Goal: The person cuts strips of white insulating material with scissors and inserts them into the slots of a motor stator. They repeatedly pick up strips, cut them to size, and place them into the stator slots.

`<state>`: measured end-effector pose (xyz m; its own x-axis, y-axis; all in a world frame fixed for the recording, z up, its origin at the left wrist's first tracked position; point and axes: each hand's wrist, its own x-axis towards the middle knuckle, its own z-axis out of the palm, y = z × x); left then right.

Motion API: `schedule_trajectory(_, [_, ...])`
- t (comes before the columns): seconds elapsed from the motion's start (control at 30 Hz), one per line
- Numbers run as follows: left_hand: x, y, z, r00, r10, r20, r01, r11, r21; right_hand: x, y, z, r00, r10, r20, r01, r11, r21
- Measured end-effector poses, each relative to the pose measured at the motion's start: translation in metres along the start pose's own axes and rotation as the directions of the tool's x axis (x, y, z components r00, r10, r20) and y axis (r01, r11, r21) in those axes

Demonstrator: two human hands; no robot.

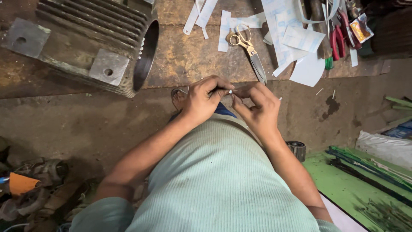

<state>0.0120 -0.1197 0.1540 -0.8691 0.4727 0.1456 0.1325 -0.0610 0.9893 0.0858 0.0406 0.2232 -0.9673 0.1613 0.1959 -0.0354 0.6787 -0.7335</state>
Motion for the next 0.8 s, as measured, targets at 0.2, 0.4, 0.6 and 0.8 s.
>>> schedule_trajectory(0.2, [0.004, 0.0, 0.007, 0.987, -0.158, 0.01, 0.158, 0.987, -0.021, -0.002, 0.024, 0.021, 0.952, 0.305, -0.026, -0.274, 0.887, 0.372])
schedule_trajectory(0.4, [0.006, 0.002, 0.006, 0.981, -0.179, 0.071, 0.182, 0.983, -0.033, -0.008, 0.032, 0.013, 0.995, 0.033, -0.091, -0.02, 0.99, 0.142])
schedule_trajectory(0.6, [0.013, 0.0, 0.009, 0.958, -0.273, 0.089, 0.265, 0.96, 0.091, -0.009, 0.041, 0.008, 0.974, 0.228, 0.018, -0.225, 0.939, 0.261])
schedule_trajectory(0.8, [0.037, -0.037, 0.024, 0.993, 0.087, 0.08, -0.105, 0.961, 0.255, -0.001, 0.102, 0.024, 0.944, 0.328, 0.041, -0.295, 0.779, 0.553])
